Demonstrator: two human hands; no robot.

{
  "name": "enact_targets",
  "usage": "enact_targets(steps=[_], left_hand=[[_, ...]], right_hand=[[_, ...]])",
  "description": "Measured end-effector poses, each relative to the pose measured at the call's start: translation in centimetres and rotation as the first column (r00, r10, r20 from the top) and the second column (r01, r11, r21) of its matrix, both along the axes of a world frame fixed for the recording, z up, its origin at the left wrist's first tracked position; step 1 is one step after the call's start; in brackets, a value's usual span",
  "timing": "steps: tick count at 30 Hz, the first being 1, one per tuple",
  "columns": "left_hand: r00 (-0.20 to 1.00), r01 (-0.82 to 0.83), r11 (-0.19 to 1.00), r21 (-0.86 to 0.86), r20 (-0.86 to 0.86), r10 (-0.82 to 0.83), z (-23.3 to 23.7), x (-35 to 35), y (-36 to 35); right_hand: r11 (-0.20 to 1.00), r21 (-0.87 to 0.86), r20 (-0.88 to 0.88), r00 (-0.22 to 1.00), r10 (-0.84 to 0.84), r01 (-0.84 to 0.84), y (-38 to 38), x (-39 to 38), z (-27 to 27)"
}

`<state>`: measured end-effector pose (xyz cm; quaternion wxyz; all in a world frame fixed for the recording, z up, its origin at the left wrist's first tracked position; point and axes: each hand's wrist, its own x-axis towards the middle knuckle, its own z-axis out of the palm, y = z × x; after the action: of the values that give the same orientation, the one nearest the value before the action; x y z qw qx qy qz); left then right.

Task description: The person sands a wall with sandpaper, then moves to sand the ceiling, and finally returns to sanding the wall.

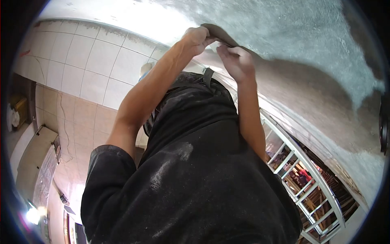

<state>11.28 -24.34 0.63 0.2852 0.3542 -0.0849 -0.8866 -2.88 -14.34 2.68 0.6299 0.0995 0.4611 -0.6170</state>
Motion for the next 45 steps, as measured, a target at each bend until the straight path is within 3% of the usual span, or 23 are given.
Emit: enact_targets(steps=[1, 3, 8, 11, 13, 14, 15, 17, 22, 24, 26, 28, 30, 33, 35, 36, 37, 38, 40, 45], left_hand=[[1.0, -0.003, 0.998, 0.058, -0.027, 0.004, -1.4, -0.2, -0.3], [0.999, -0.023, 0.997, 0.076, -0.034, 0.026, -2.9, -0.5, 0.2], [0.992, -0.073, 0.996, 0.051, -0.1, 0.077, 1.8, 0.7, 0.5], [0.998, 0.061, 0.998, 0.036, 0.005, -0.061, -1.6, -0.4, -0.3], [0.997, 0.049, 0.994, 0.093, 0.052, -0.054, -2.0, -1.0, 0.2], [0.996, 0.039, 0.992, 0.118, 0.072, -0.048, -2.2, -1.3, 0.3], [1.0, 0.021, 0.996, 0.087, -0.012, -0.02, -3.1, -1.5, 0.8], [0.996, 0.021, 0.998, 0.063, -0.083, -0.016, -0.1, 0.2, 1.2], [0.984, 0.166, 0.986, -0.025, -0.059, -0.167, 0.5, 0.1, -0.2], [0.984, 0.143, 0.99, 0.003, -0.103, -0.142, -2.4, -0.6, 0.5], [0.981, 0.064, 0.998, -0.014, -0.181, -0.065, -2.9, -1.0, 0.8], [0.993, 0.052, 0.998, 0.031, -0.112, -0.048, 1.0, 0.4, 0.5], [0.996, 0.081, 0.996, 0.032, -0.025, -0.08, 2.2, 0.6, -0.2], [0.989, 0.146, 0.989, 0.028, -0.044, -0.145, -3.1, -0.9, -0.1], [0.994, 0.102, 0.991, 0.086, 0.021, -0.104, -3.8, -1.4, 0.5], [0.996, 0.093, 0.989, 0.119, -0.028, -0.09, -5.2, -1.8, 0.9], [0.992, 0.117, 0.992, 0.056, -0.059, -0.114, -4.7, -1.4, 0.9], [0.985, 0.15, 0.989, -0.001, -0.087, -0.149, -4.2, -0.7, 1.6], [0.98, 0.169, 0.986, -0.014, -0.1, -0.17, -4.1, -0.3, 1.9], [0.956, 0.242, 0.967, -0.072, -0.15, -0.251, -4.9, 0.0, 2.4]], right_hand=[[0.998, 0.063, 0.012, 1.0, -0.012, 0.011, -0.6, 0.3, -0.8], [1.0, -0.026, -0.071, 0.997, 0.005, -0.007, -0.2, 1.0, -0.3], [0.996, -0.093, -0.14, 0.99, -0.022, 0.009, -0.6, 3.7, 6.3], [1.0, 0.006, -0.146, 0.989, -0.022, 0.023, -0.1, 1.5, 1.2], [0.996, 0.069, -0.099, 0.994, -0.052, 0.059, -0.3, 0.7, -2.4], [0.998, 0.016, -0.117, 0.992, -0.053, 0.056, 0.0, 0.3, -2.7], [0.998, -0.041, -0.135, 0.99, -0.051, 0.046, -0.3, 1.4, -0.8], [0.988, -0.137, -0.187, 0.978, -0.093, 0.068, -0.5, 4.0, 4.3], [0.993, -0.076, -0.177, 0.979, -0.098, 0.086, -0.2, 1.8, 2.5], [0.994, 0.0, -0.178, 0.978, -0.108, 0.11, 0.0, 1.3, -0.3], [0.993, -0.094, -0.202, 0.975, -0.093, 0.076, -0.8, 2.2, 0.9], [0.984, -0.15, -0.235, 0.964, -0.126, 0.093, -0.7, 4.7, 4.9], [0.981, -0.126, -0.22, 0.96, -0.17, 0.145, -1.0, 4.9, 4.9], [0.98, -0.057, -0.199, 0.96, -0.199, 0.192, -0.9, 2.7, -1.2], [0.937, -0.057, -0.164, 0.922, -0.35, 0.345, -0.7, 3.7, -3.0], [0.907, -0.061, -0.146, 0.896, -0.42, 0.416, -1.0, 3.7, -4.2], [0.917, -0.148, -0.123, 0.913, -0.388, 0.369, -0.6, 3.5, -5.2], [0.907, -0.105, -0.145, 0.896, -0.42, 0.408, 0.2, 3.5, -6.3], [0.872, -0.049, -0.188, 0.853, -0.487, 0.487, -0.3, 4.8, -5.1], [0.733, -0.016, -0.013, 0.732, -0.681, 0.68, -1.1, 6.2, -4.4]])
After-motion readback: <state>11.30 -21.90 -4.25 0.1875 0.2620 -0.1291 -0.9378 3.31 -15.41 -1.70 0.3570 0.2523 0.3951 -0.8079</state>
